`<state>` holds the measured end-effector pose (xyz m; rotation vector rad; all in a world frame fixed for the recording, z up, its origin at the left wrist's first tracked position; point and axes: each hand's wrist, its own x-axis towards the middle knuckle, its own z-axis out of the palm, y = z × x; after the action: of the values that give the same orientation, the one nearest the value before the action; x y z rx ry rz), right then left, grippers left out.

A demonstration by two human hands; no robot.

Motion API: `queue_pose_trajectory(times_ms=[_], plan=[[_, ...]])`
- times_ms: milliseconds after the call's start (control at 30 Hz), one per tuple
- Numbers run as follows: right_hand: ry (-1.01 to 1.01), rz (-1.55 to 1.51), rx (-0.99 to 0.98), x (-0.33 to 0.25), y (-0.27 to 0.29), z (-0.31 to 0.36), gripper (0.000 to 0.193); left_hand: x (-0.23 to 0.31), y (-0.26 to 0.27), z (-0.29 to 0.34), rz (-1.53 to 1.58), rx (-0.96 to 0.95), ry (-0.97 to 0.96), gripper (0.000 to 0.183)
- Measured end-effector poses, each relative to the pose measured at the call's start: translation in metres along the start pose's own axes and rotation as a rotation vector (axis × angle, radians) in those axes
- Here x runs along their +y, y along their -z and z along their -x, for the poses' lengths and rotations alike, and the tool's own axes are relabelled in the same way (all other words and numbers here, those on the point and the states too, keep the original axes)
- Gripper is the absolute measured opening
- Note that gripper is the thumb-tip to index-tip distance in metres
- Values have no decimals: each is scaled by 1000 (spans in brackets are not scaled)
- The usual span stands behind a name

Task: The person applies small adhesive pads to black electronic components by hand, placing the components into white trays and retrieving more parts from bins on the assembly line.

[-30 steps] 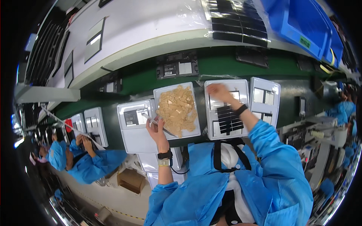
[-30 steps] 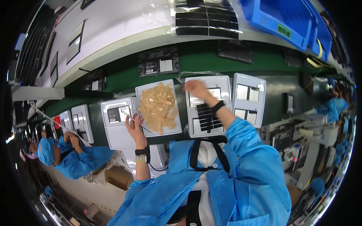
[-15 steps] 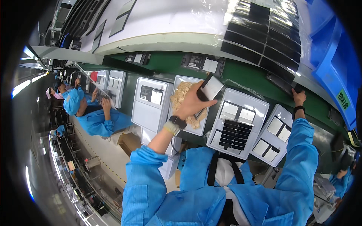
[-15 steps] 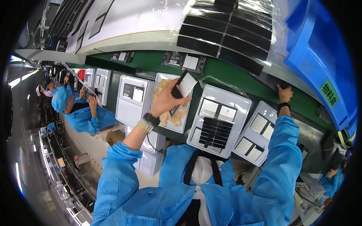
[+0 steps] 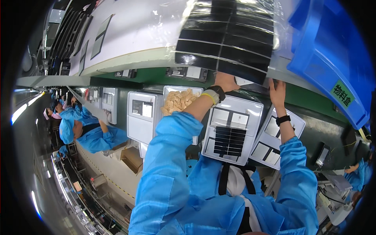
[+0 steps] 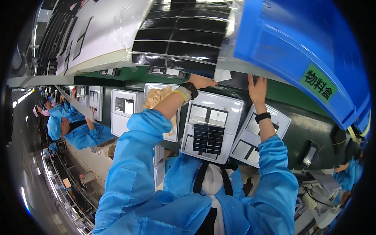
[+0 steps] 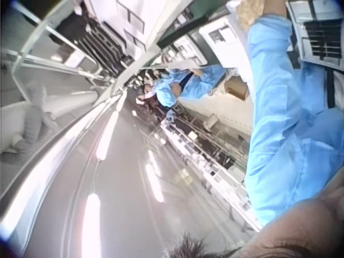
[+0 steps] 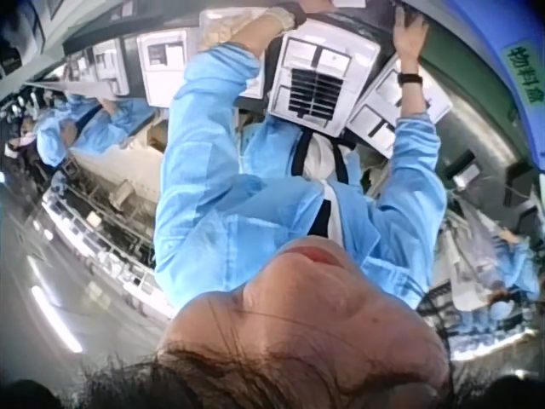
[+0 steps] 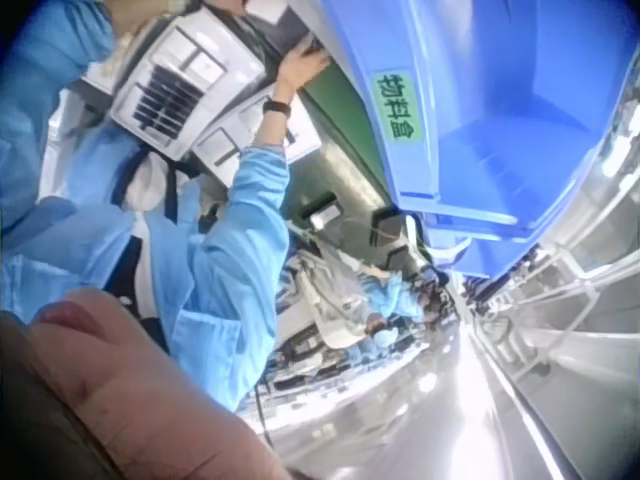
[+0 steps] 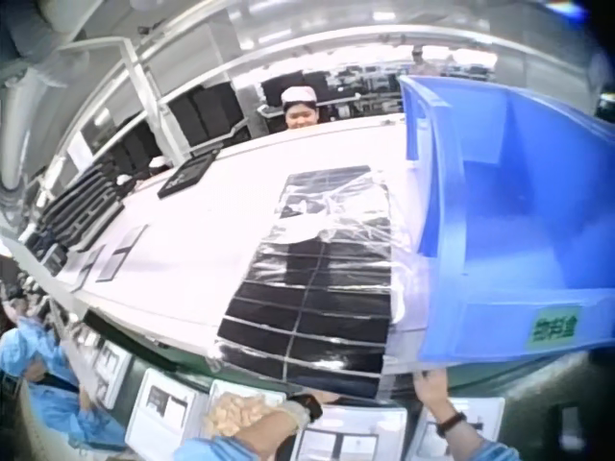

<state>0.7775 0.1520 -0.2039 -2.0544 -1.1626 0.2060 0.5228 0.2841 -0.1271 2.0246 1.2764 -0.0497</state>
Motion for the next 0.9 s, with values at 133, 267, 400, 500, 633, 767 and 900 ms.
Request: queue_pose_trajectory(times_ms=[133, 267, 400, 500, 633, 767, 900], plan=[[30, -254, -316, -49, 34, -5, 35, 13, -52, -28, -188, 64, -461, 73], [-19, -162, -16, 1, 55, -13, 21, 56, -76, -24, -44, 121, -320, 73], [-165, -104, 105, 65, 52, -10, 29, 36, -121, -14, -297, 281, -234, 63], [-198, -126, 84, 86, 43, -9, 38, 36, -139, -21, -211, 234, -248, 56], [-216, -85, 34, 79, 39, -13, 36, 35, -133, -23, 70, 368, -204, 46], [-54, -142, -83, 57, 16, -34, 27, -2, -108, -34, -4, 447, -461, 37], [9, -159, -238, 28, -15, -35, 26, -24, -71, -29, -125, 341, -435, 42]])
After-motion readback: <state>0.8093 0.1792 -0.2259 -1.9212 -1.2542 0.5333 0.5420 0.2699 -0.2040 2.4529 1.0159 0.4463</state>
